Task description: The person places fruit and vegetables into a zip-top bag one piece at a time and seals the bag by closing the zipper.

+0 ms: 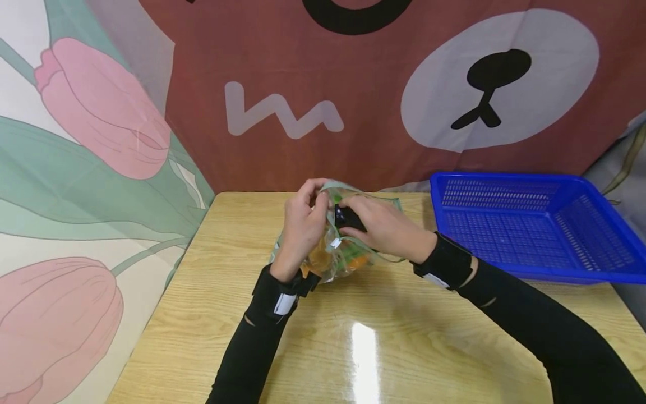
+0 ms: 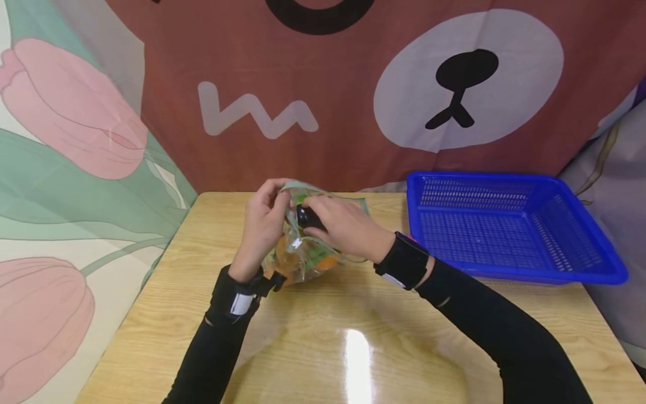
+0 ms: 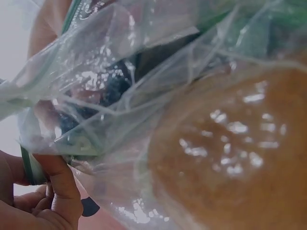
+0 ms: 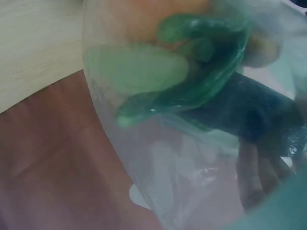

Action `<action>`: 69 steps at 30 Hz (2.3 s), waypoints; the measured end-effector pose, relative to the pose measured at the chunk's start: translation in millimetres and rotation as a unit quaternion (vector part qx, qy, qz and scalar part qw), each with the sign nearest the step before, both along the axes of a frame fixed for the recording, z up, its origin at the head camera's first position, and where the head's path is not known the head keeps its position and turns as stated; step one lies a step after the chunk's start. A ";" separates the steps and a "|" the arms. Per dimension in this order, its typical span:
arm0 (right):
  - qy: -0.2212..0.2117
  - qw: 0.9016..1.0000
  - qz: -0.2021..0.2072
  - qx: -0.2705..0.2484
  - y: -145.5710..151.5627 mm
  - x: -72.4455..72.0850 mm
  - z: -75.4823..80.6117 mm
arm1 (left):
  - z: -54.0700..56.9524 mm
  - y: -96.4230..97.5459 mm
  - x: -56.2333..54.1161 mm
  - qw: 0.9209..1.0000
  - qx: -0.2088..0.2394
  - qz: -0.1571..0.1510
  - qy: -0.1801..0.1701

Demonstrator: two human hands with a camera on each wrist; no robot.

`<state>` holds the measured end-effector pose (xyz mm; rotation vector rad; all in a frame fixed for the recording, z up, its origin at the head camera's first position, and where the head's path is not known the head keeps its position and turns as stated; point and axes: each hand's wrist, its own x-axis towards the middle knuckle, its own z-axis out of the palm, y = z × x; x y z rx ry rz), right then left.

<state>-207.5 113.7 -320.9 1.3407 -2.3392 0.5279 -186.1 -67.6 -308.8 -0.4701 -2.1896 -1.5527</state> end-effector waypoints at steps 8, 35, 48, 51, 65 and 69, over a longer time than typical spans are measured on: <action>-0.006 0.999 0.023 0.034 -5.4 -2.9 -7.9 | -1.1 -1.4 1.3 1.000 0.010 -0.021 -0.015; 0.278 0.957 0.084 -0.007 -0.7 26.5 2.3 | 0.0 -4.6 -1.2 0.998 0.039 -0.038 -0.022; 0.336 0.938 0.085 0.017 -16.6 5.1 7.9 | 4.5 -13.2 -1.1 0.995 0.036 -0.081 -0.038; 0.302 0.949 0.089 -0.005 -14.5 1.9 13.8 | 4.9 -19.3 -0.8 0.996 0.026 -0.088 -0.022; 0.187 0.971 0.131 -0.070 -15.2 -9.2 73.7 | 10.2 -20.1 4.3 0.973 0.071 -0.120 0.186; 0.174 0.971 0.146 -0.076 -20.7 -8.2 83.8 | 11.7 -23.8 4.8 0.963 0.125 -0.122 0.207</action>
